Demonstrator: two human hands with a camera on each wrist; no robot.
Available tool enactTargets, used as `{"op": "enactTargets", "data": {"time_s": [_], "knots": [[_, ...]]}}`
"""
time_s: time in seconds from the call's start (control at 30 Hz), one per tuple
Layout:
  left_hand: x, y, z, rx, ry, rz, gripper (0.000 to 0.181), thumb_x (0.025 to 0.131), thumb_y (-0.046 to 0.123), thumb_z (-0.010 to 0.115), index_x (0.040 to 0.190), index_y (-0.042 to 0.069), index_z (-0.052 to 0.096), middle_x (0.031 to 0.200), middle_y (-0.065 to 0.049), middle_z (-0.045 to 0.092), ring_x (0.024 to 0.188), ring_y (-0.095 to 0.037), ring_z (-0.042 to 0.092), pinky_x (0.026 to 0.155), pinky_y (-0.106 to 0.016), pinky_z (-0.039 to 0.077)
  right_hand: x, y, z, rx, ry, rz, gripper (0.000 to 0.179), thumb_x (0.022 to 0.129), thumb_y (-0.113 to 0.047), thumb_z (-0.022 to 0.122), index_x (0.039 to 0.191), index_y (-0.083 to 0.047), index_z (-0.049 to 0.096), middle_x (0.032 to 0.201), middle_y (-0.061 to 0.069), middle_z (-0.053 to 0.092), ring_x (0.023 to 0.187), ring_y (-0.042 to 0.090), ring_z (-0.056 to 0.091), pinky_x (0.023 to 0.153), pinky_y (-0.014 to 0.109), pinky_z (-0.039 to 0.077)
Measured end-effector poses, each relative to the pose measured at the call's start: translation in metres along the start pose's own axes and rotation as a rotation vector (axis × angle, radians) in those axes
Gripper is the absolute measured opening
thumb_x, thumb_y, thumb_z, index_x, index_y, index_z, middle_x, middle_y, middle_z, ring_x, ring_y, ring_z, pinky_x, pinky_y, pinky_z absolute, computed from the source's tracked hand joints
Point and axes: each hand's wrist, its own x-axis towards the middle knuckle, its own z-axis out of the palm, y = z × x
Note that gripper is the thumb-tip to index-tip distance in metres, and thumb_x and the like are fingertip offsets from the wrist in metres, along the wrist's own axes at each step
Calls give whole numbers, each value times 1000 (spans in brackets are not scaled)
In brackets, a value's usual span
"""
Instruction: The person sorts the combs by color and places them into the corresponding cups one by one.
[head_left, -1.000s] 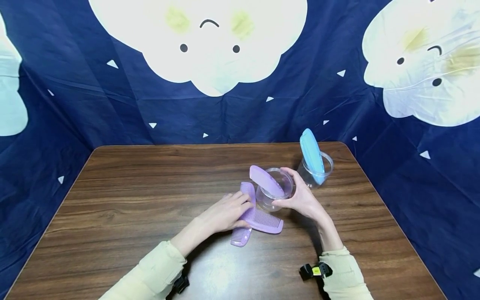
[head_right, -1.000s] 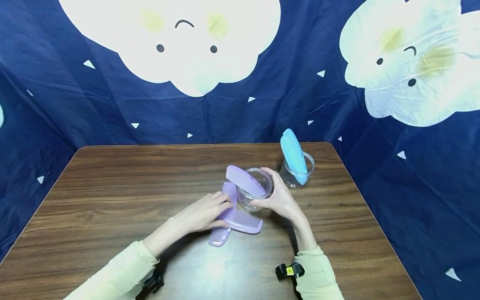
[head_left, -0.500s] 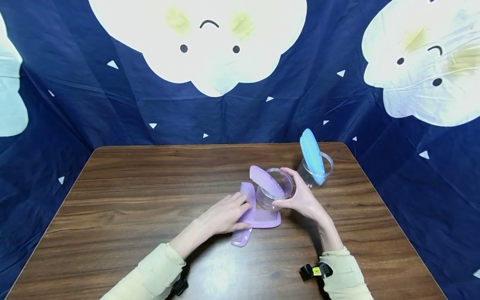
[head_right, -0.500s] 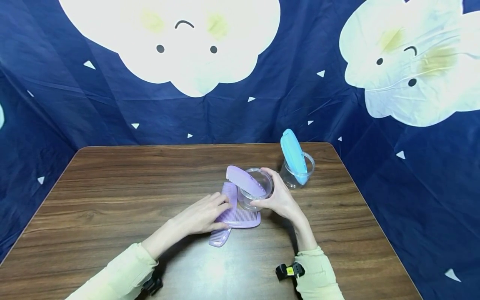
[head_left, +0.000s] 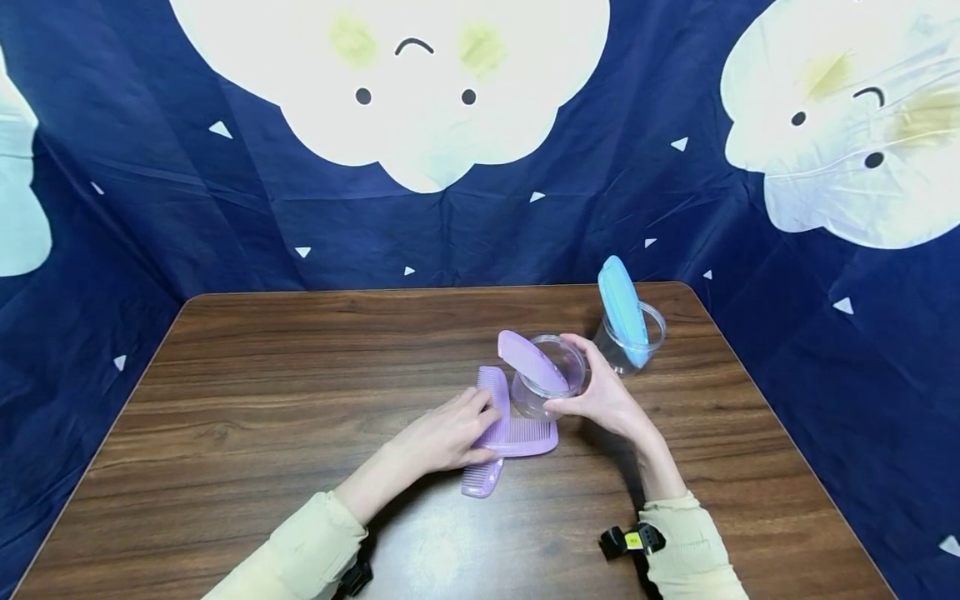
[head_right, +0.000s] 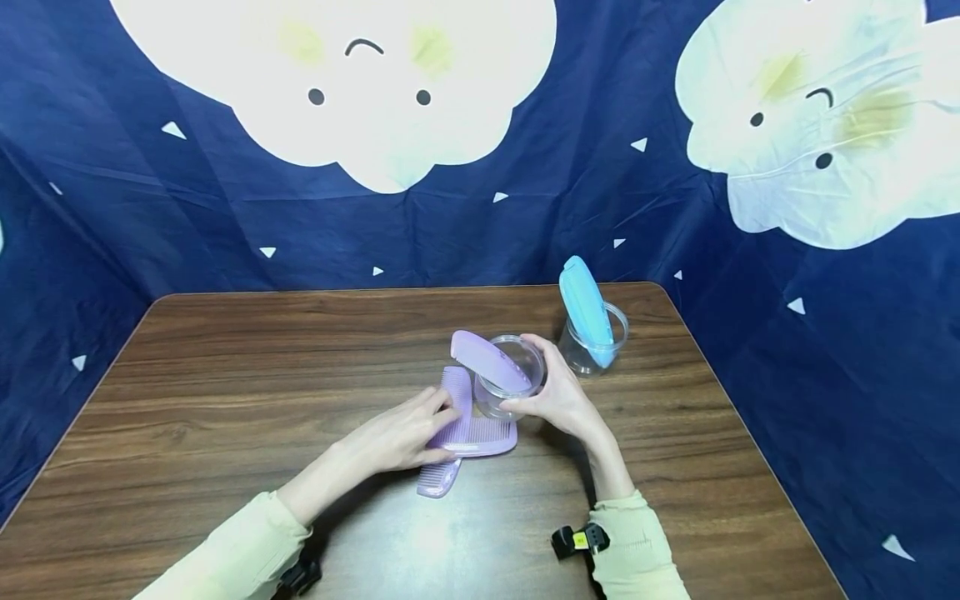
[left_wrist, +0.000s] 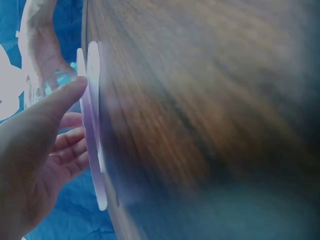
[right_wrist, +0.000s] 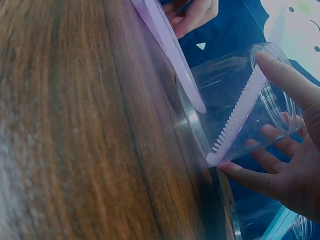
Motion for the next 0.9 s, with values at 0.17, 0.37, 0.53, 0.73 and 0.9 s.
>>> {"op": "enactTargets", "data": {"time_s": [0.17, 0.37, 0.53, 0.73, 0.9], "knots": [[-6, -2, -1, 32, 51, 42, 47, 88, 48, 76, 111, 8, 67, 105, -2, 57, 96, -17, 53, 86, -31, 52, 1, 1, 1, -2, -6, 16, 107, 66, -19, 98, 154, -15, 37, 155, 16, 47, 145, 32, 44, 119, 54, 36], [-15, 0, -11, 12, 81, 50, 50, 89, 45, 76, 121, 8, 66, 110, -1, 57, 103, -16, 55, 89, -28, 54, 1, 2, 2, 9, -1, 8, 107, 66, -18, 98, 154, -14, 37, 155, 20, 46, 145, 33, 44, 119, 55, 36], [-21, 4, -21, 11, 106, 57, 55, 89, 44, 76, 127, 7, 63, 115, -1, 58, 105, -16, 56, 90, -28, 55, 1, 1, 1, 13, -5, -11, 106, 66, -18, 98, 154, -13, 37, 155, 22, 46, 144, 34, 45, 119, 57, 37], [-19, 8, -35, -20, 185, 28, 53, 88, 43, 77, 128, 10, 63, 118, 0, 60, 107, -15, 57, 88, -26, 57, 3, 2, -1, 19, -10, -25, 103, 69, -14, 95, 154, -13, 38, 155, 20, 47, 144, 35, 45, 118, 56, 37], [-11, 15, -49, -116, 240, -31, 54, 87, 43, 79, 128, 12, 63, 121, -1, 62, 108, -13, 60, 90, -27, 57, 0, 2, -2, 12, -18, -7, 103, 70, -15, 94, 155, -16, 37, 156, 16, 47, 145, 34, 45, 118, 56, 37]]}}
